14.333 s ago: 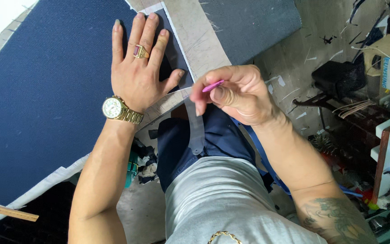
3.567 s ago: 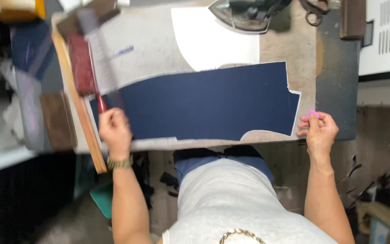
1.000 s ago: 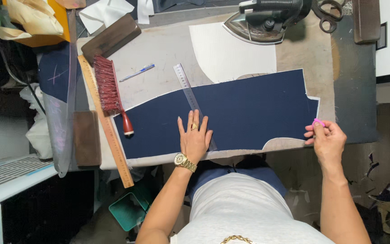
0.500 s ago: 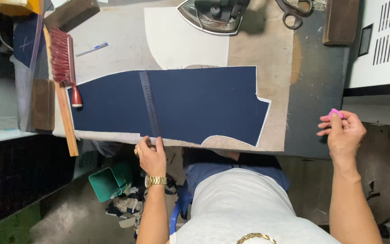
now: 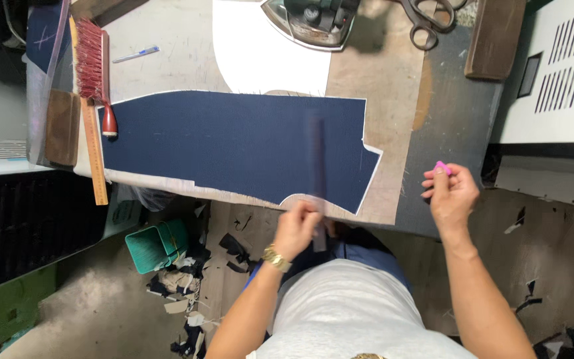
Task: The person traces a pattern onto blue fabric using tailor's chalk and a ruler, then cuts along the marked lines with large shears and irons the piece.
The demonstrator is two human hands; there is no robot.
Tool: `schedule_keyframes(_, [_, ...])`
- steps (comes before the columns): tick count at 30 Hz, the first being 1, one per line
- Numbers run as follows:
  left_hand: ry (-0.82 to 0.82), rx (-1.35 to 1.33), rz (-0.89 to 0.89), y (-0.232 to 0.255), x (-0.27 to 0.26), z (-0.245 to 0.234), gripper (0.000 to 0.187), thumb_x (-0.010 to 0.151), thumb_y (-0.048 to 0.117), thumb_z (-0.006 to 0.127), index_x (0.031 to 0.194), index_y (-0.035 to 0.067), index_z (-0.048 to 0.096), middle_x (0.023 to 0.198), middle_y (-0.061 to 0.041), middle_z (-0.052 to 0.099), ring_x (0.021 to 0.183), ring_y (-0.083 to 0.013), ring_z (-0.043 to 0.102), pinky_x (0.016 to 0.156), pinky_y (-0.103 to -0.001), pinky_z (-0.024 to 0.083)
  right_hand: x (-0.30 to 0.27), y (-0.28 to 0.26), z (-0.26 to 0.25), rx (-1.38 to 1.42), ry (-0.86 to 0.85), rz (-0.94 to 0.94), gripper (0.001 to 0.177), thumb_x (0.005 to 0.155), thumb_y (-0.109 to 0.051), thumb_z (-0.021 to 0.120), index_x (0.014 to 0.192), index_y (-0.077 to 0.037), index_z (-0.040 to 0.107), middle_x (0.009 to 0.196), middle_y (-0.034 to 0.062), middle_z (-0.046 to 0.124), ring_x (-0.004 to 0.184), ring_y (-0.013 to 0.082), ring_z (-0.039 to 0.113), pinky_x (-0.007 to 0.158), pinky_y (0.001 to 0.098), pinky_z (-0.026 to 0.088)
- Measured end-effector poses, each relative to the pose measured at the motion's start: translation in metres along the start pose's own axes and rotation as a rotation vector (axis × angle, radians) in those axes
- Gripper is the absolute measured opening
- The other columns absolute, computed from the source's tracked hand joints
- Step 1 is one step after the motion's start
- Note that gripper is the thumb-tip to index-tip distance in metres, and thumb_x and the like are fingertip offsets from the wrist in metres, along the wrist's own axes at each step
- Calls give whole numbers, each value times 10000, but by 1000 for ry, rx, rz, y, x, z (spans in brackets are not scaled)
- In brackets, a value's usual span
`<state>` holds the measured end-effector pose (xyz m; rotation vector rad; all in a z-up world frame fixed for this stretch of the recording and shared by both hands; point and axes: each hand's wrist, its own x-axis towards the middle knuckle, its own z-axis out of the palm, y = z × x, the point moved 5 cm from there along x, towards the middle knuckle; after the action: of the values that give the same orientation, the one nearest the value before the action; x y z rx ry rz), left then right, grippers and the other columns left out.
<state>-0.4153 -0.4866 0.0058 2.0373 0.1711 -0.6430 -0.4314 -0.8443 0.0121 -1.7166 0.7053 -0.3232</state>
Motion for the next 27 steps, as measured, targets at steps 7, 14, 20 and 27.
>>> schedule_keyframes(7, [-229,576,33,40,15,13,374,950,525,612,919,166,712,769,-105,751,829,-363,751,741,-471,563,-21,3,36,-284,96,-185,61,1061,-63,701,1112,-31,692,937,171,771,876,281,748,701,371,573])
schedule_keyframes(14, [213,657,977,98,60,2,329,904,308,737,1179,138,678,1152,-119,654,1103,-304,644,980,-461,469,-31,-31,60,-399,13,-591,68,1014,-17,691,1063,-22,737,1041,93,763,1053,287,685,985,390,502])
schedule_keyframes(20, [111,663,1130,99,84,18,539,935,392,683,1378,96,600,1490,-209,551,1414,-353,503,1205,-565,309,-31,-34,61,-403,-5,-565,59,1014,-9,689,1059,-2,727,1043,105,768,1051,307,686,993,404,489])
schedule_keyframes(27, [20,618,1055,106,88,10,554,933,322,719,1384,26,588,1516,-233,512,1437,-367,460,1226,-547,272,-29,-40,61,-363,2,-574,47,998,-14,695,1031,7,720,1028,118,771,1019,338,693,970,443,482])
